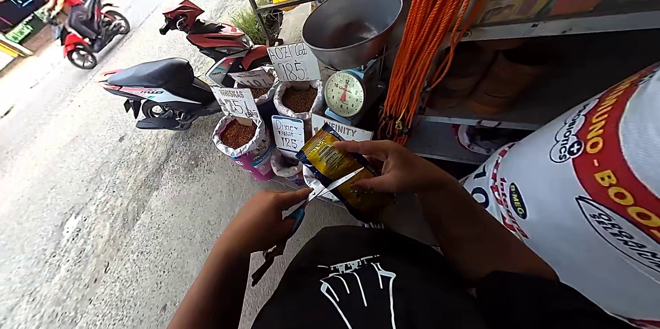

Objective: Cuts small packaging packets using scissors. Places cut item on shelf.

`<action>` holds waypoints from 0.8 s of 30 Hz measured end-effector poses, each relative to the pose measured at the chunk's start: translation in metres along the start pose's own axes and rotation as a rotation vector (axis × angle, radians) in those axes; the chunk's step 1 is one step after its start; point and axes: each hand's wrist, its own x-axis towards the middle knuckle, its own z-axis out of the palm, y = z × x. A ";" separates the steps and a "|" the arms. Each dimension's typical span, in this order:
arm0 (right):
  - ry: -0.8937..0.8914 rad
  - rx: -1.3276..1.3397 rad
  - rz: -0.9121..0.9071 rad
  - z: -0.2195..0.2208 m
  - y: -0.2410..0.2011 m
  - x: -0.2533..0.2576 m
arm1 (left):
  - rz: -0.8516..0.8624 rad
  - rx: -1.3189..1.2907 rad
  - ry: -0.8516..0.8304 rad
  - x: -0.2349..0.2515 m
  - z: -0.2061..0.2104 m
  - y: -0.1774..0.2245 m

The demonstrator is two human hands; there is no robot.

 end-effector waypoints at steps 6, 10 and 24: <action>-0.025 0.088 0.035 0.006 -0.001 -0.001 | -0.004 0.001 -0.016 -0.005 0.000 -0.001; -0.118 0.229 0.037 0.013 0.010 -0.002 | 0.052 -0.049 -0.010 -0.007 0.007 -0.002; -0.137 0.285 0.083 0.016 0.007 -0.007 | 0.014 -0.052 -0.018 -0.011 0.021 -0.004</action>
